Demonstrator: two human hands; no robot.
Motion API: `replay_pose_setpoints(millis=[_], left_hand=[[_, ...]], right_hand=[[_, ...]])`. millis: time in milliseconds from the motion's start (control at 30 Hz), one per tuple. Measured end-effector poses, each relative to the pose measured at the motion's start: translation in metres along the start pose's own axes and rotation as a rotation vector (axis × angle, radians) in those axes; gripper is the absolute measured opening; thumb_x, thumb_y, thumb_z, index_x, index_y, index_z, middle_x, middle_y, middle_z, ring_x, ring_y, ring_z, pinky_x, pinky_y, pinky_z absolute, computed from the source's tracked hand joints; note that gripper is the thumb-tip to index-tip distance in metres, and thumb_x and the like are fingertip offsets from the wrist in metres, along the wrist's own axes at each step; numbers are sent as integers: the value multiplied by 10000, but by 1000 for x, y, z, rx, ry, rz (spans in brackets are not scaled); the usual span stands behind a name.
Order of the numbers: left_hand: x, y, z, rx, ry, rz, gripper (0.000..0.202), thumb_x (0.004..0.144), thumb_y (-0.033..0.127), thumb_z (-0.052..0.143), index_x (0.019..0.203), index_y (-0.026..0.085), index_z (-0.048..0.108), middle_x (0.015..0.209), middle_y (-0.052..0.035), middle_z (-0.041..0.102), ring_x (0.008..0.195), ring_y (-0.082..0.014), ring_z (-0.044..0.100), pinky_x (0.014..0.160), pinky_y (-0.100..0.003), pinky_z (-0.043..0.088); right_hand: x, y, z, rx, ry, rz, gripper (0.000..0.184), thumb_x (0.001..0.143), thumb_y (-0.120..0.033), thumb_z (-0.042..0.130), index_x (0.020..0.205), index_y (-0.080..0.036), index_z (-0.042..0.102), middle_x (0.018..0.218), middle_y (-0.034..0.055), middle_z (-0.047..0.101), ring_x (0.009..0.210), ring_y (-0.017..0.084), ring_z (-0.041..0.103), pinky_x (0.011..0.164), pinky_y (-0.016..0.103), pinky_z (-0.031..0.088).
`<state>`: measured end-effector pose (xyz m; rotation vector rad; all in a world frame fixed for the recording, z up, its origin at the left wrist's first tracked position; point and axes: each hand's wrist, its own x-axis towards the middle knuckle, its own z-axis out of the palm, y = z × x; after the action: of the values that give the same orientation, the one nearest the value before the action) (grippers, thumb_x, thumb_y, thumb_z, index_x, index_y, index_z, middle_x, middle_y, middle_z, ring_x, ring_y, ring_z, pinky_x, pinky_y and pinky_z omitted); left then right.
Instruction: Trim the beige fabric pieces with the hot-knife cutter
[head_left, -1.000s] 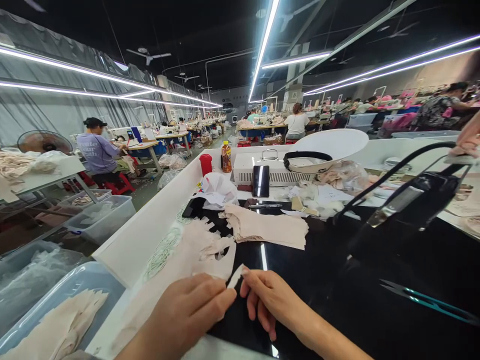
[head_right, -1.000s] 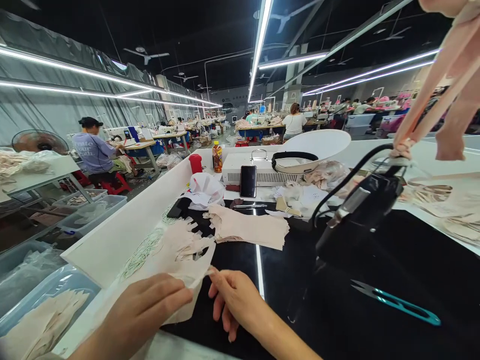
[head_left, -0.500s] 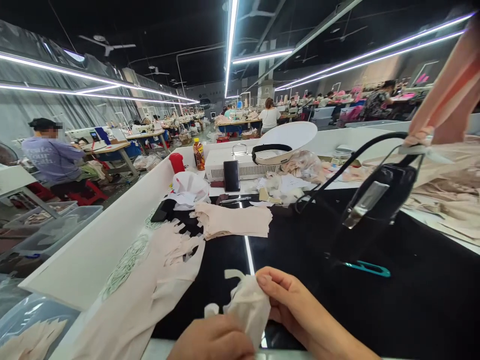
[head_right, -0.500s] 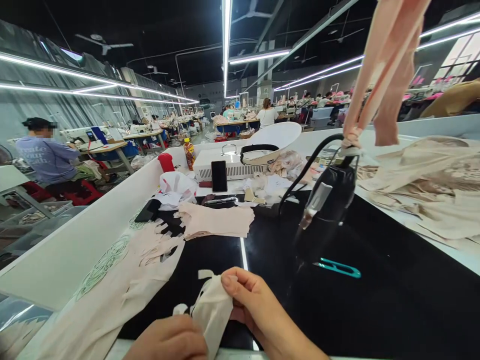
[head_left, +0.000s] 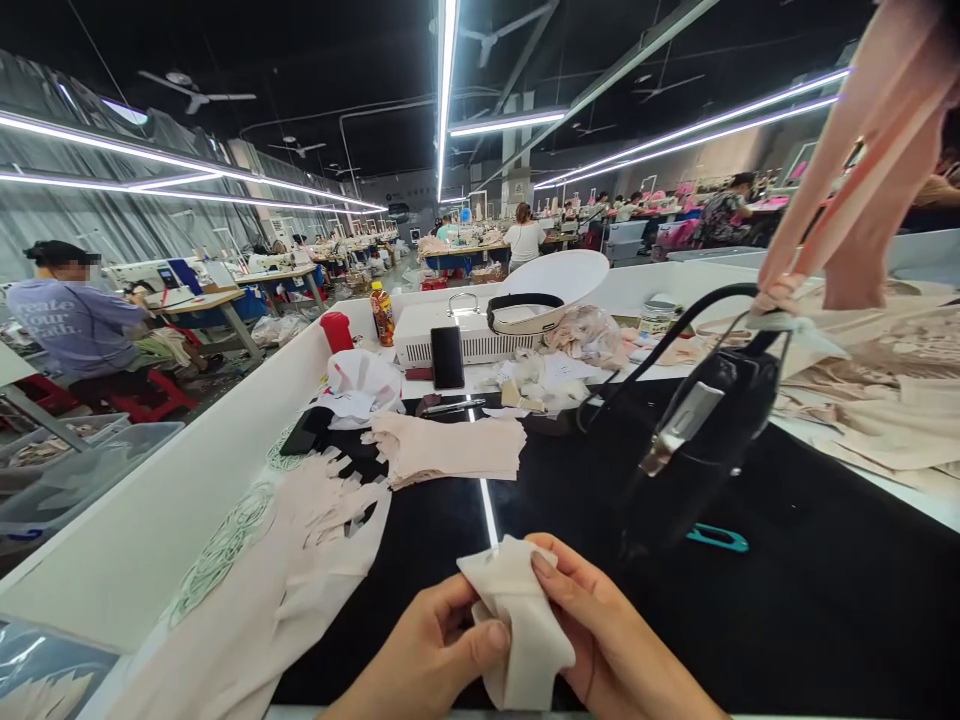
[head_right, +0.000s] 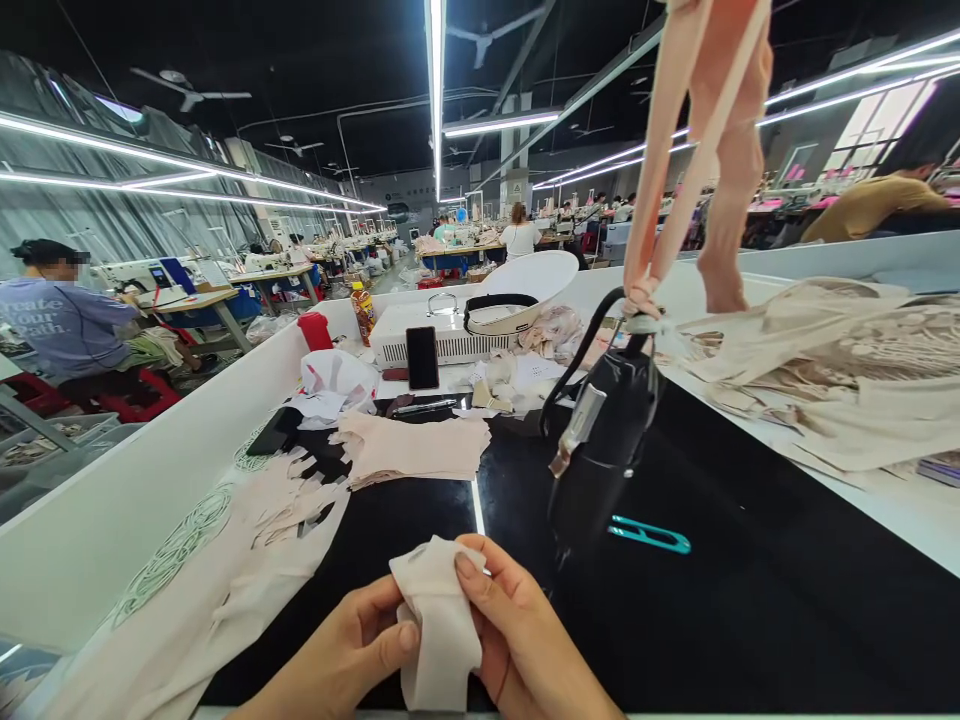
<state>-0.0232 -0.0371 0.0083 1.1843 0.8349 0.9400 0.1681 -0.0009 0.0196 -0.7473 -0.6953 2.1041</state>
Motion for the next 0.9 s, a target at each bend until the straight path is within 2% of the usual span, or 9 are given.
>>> replay_pose_setpoints(millis=[67,167,300,367,433,600,700,800,900], left_hand=[[1,2,1,-86,78,-40,571,807,605,868,1142,167,723,971,-60,671,906,-202,605,872,-315,463],[-1,7,-2,-119,153,-77,543,734,553,933,1006,147,697,896,-37,643,817,-161,569,764,-265,427],[-5,16,-4,61,152,-105,395,783,444,871,930,152,648,796,15,579,709,-121,490,664,-238,377],[-7,23,-2,218,146,-120,262,787,308,810,945,152,670,827,13,608,749,-135,517,682,-241,391],[-8,30,1,310,128,-157,225,778,209,736,992,153,693,886,5,650,811,-155,561,718,-248,417],[-9,39,7,303,57,-226,383,752,115,631,1126,163,703,993,-1,704,859,-167,609,734,-249,448],[-11,38,7,315,25,-238,378,770,115,620,1132,168,714,949,18,687,823,-150,595,718,-236,437],[-14,34,5,392,-15,-248,291,794,159,648,1063,178,758,969,12,670,860,-162,600,754,-239,440],[-18,28,0,506,-18,-253,167,773,227,728,924,181,780,1059,-18,646,972,-206,611,818,-254,454]], right_hand=[[-2,5,-3,38,-5,29,408,757,-478,938,944,-199,707,790,3,720,681,128,675,640,222,522],[-5,13,-6,14,-36,75,415,747,-471,947,959,-197,719,786,6,728,724,144,713,699,240,540],[-6,21,-8,-67,-128,87,528,670,-492,979,1027,-187,739,849,36,749,770,179,730,763,287,542],[-4,22,-9,-138,-128,96,568,644,-500,984,1043,-178,741,856,37,743,770,171,711,745,272,519],[-1,21,-8,-223,-102,112,545,670,-510,958,1036,-176,732,838,21,721,743,149,665,696,244,482],[2,14,1,-493,-55,54,357,729,-412,886,867,-200,634,762,-36,607,664,108,489,551,198,341],[5,15,3,-598,-67,-25,474,778,-609,812,800,-205,565,699,-54,498,625,105,405,521,211,294],[8,19,3,-579,-74,-44,642,795,-823,674,738,-214,479,659,-63,408,608,104,341,528,225,278],[8,20,5,-536,-52,-16,675,803,-869,617,735,-209,497,671,-43,433,622,116,355,540,237,290]])
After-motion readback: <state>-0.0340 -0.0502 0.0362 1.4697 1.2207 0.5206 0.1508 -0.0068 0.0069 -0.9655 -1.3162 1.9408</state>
